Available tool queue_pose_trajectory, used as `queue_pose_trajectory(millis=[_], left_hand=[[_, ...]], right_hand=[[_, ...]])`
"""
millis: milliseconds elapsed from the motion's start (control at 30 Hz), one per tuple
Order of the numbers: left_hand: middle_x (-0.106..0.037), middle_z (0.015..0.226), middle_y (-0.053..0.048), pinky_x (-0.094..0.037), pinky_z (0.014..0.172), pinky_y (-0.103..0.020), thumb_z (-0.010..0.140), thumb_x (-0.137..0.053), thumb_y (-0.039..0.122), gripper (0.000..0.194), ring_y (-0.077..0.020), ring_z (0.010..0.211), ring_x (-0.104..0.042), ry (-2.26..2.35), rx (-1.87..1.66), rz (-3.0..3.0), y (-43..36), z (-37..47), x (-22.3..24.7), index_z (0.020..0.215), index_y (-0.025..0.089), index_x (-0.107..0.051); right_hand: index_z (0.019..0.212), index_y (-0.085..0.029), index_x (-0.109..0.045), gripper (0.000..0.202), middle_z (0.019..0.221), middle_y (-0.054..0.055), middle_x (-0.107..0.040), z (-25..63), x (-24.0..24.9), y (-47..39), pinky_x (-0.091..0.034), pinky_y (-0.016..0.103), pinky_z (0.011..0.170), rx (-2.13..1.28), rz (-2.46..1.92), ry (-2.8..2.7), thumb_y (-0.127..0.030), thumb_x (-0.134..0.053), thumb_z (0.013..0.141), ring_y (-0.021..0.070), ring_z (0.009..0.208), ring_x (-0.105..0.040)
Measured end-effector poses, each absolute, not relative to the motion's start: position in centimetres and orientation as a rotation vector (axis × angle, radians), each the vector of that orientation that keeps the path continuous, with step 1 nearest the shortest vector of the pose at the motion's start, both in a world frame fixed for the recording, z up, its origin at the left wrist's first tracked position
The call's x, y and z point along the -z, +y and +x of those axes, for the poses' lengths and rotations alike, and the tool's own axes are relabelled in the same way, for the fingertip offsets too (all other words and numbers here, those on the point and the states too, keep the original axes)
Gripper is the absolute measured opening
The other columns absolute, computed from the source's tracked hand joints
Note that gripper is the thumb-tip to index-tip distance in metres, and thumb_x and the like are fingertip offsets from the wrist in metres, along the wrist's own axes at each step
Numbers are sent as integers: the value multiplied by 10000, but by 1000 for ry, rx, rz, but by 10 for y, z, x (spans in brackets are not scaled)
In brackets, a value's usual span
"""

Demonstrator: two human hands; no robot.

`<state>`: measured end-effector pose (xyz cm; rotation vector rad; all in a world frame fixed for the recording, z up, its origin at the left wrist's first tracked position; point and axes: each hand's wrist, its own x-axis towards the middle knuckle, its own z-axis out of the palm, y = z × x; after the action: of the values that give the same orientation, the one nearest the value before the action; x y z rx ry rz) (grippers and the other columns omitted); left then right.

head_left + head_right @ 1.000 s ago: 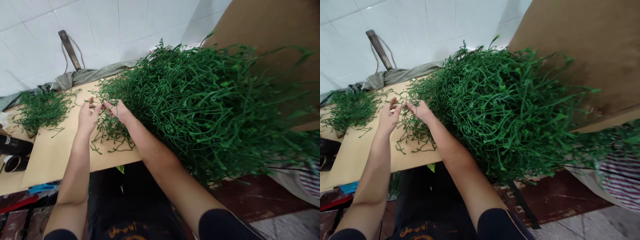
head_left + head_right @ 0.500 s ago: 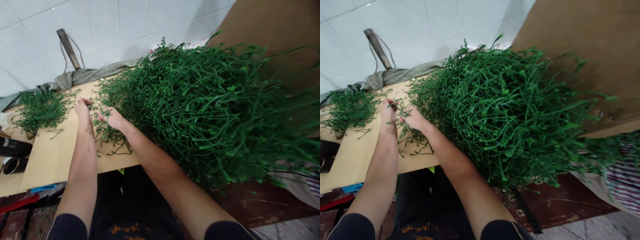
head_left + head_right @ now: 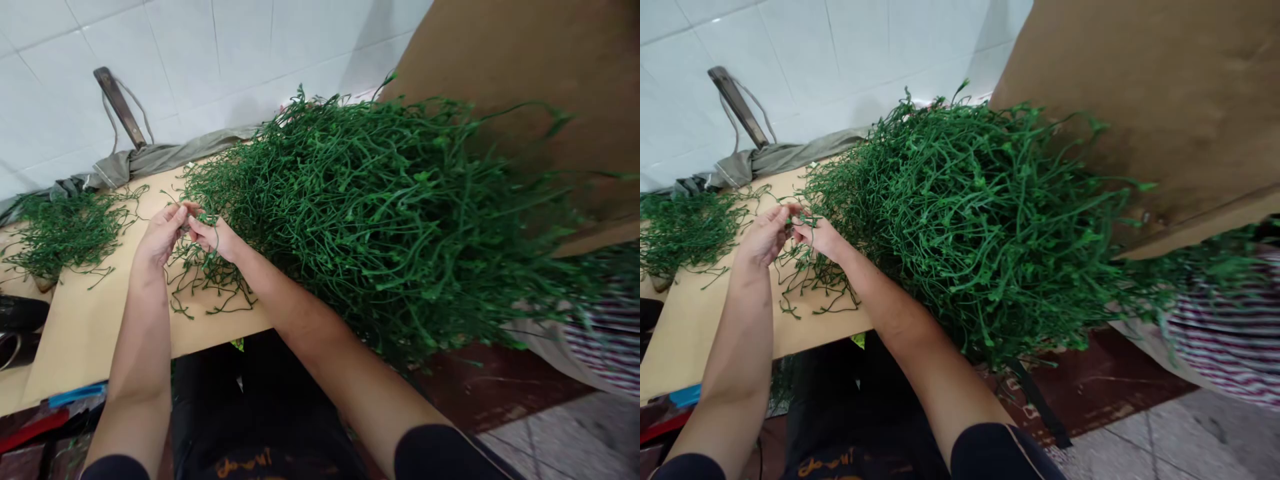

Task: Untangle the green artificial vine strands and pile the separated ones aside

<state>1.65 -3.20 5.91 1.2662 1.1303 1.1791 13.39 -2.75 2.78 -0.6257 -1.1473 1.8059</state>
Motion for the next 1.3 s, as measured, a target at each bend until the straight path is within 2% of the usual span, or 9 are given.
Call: queue_pose_trajectory(millis=[167, 333, 467, 567, 700, 833, 933, 1100, 1300], left_hand=[[-605, 544, 10, -373, 372, -171, 822, -586, 296, 269, -57, 374, -470, 1215, -1379, 1135, -21, 28, -55, 599, 158, -526], [-467, 440, 67, -310, 359, -155, 868, -465, 169, 260, -49, 355, -408, 1216, -1590, 732, 5, 38, -45, 611, 182, -431], [-316, 394, 72, -241, 374, -159, 920, -347, 194, 349, -49, 360, -386, 1285, -1787, 491, 19, 9, -53, 573, 190, -302], [-448, 466, 51, -274, 419, -172, 889, -457, 314, 306, -64, 460, -503, 1399, -1781, 749, 13, -10, -62, 611, 193, -413], [-647, 693, -25, -401, 575, -195, 703, -702, 379, 255, -112, 665, -605, 1480, -1355, 1213, -6, -1, -67, 790, 163, -596], [-688, 853, -61, -474, 771, -256, 650, -725, 481, 430, -166, 884, -627, 1407, -1206, 1511, -24, 19, -75, 904, 146, -635], [-692, 838, -74, -503, 791, -301, 658, -702, 526, 452, -203, 906, -637, 1346, -1053, 1634, -31, 28, -82, 897, 144, -670], [-691, 904, -87, -511, 718, -290, 611, -771, 415, 433, -202, 836, -637, 1390, -1020, 1594, -28, 34, -80, 926, 126, -700], [-681, 805, -44, -479, 732, -264, 667, -729, 248, 225, -171, 785, -615, 1398, -875, 1627, -23, 41, -87, 863, 136, -729]], right_hand=[[750, -148, -505, 237, 488, -95, -410, 131, -27, -23, -148, 168, 356, -1813, -627, -1165, -350, -575, 852, -5, 361, -224], [565, -158, -409, 402, 395, -101, -229, 133, -18, -16, -125, 180, 363, -1761, -717, -1201, -349, -457, 916, 10, 354, -171], [518, -149, -420, 427, 412, -77, -311, 136, -12, -19, -173, 179, 373, -1740, -660, -1336, -337, -498, 894, 16, 381, -214], [519, -154, -431, 433, 407, -79, -288, 134, -14, -18, -171, 177, 369, -1731, -685, -1311, -385, -523, 874, 20, 378, -204], [522, -165, -408, 461, 392, -87, -251, 131, -16, -13, -143, 170, 357, -1736, -769, -1193, -450, -512, 868, 16, 350, -195], [515, -160, -395, 448, 399, -89, -239, 133, -15, -14, -145, 171, 352, -1742, -800, -1253, -382, -497, 891, 12, 344, -183], [530, -161, -396, 433, 415, -84, -262, 134, -17, -17, -145, 171, 345, -1754, -870, -1297, -362, -469, 906, 16, 345, -186], [586, -166, -426, 332, 448, -62, -368, 133, -24, -20, -178, 164, 328, -1707, -1007, -1346, -274, -497, 892, 29, 359, -261], [535, -167, -394, 387, 408, -73, -285, 134, -18, -18, -150, 155, 309, -1765, -991, -1449, -295, -493, 886, 21, 343, -213]])
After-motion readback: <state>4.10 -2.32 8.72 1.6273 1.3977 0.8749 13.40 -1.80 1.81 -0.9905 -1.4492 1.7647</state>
